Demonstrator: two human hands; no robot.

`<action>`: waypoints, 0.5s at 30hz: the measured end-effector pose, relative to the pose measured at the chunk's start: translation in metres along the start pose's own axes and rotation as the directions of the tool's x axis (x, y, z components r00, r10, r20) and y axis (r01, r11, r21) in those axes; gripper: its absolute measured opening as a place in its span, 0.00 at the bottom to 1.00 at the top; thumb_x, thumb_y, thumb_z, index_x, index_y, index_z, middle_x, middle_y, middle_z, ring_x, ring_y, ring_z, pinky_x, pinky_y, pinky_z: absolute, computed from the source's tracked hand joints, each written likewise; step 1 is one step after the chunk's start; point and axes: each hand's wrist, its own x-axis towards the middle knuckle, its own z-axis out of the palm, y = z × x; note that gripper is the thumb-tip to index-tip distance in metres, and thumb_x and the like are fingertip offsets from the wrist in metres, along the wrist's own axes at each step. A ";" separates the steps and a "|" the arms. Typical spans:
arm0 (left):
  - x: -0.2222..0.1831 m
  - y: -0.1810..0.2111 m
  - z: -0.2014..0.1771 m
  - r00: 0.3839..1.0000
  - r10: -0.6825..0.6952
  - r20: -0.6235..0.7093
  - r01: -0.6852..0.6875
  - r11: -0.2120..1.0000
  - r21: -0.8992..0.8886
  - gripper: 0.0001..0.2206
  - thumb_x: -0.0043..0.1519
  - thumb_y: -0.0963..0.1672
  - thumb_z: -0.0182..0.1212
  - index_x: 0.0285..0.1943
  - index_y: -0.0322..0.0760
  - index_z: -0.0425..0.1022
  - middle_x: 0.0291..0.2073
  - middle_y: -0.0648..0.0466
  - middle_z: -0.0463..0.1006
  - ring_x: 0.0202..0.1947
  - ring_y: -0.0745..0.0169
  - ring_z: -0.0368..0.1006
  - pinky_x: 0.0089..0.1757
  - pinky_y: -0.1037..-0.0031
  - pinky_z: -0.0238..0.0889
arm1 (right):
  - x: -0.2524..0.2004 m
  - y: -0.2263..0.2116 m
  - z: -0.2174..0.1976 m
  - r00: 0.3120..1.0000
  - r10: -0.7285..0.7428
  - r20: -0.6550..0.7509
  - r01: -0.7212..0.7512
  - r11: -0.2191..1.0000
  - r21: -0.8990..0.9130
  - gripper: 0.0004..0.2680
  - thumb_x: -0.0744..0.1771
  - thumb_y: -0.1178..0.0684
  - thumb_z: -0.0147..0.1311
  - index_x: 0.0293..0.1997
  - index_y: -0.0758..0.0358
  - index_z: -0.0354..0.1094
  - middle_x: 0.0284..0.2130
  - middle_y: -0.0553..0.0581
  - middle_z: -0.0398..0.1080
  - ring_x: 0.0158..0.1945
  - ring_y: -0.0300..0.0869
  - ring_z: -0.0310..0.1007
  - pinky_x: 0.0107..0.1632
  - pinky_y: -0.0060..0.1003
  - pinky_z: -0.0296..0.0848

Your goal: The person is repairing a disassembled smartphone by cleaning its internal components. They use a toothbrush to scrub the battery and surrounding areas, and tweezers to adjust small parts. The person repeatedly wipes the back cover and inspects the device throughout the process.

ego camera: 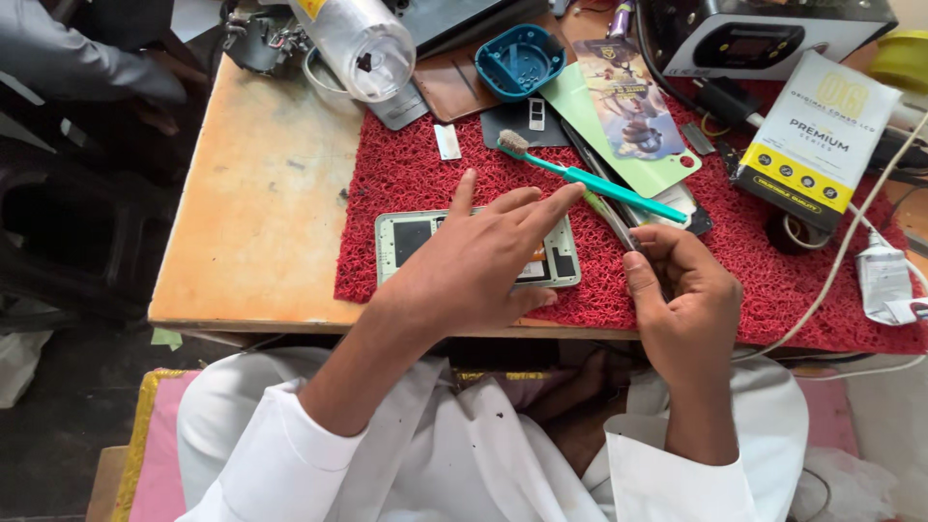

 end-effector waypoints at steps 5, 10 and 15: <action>0.008 0.003 -0.006 0.978 -0.101 0.182 0.100 0.995 0.016 0.49 0.51 0.50 0.74 0.79 0.46 0.44 0.57 0.53 0.76 0.66 0.53 0.64 0.67 0.36 0.37 | -0.001 0.003 -0.001 1.000 0.016 -0.015 -0.016 1.000 -0.005 0.06 0.69 0.62 0.57 0.51 0.70 0.72 0.33 0.50 0.72 0.32 0.27 0.67 0.35 0.23 0.66; 0.001 -0.001 -0.011 1.000 -0.014 0.016 0.014 1.000 -0.026 0.52 0.52 0.52 0.74 0.80 0.38 0.40 0.60 0.47 0.75 0.66 0.49 0.64 0.65 0.39 0.40 | 0.000 0.010 -0.002 0.996 0.041 -0.078 -0.033 0.995 0.097 0.07 0.70 0.62 0.57 0.53 0.70 0.71 0.35 0.51 0.74 0.32 0.29 0.70 0.35 0.23 0.69; -0.003 -0.001 -0.004 0.998 -0.064 0.015 0.065 0.996 -0.065 0.51 0.54 0.52 0.71 0.79 0.33 0.36 0.61 0.50 0.74 0.68 0.48 0.62 0.65 0.39 0.38 | -0.001 0.012 -0.002 0.996 0.038 -0.079 -0.029 0.993 0.111 0.07 0.69 0.62 0.58 0.52 0.71 0.71 0.37 0.52 0.74 0.33 0.30 0.71 0.36 0.24 0.71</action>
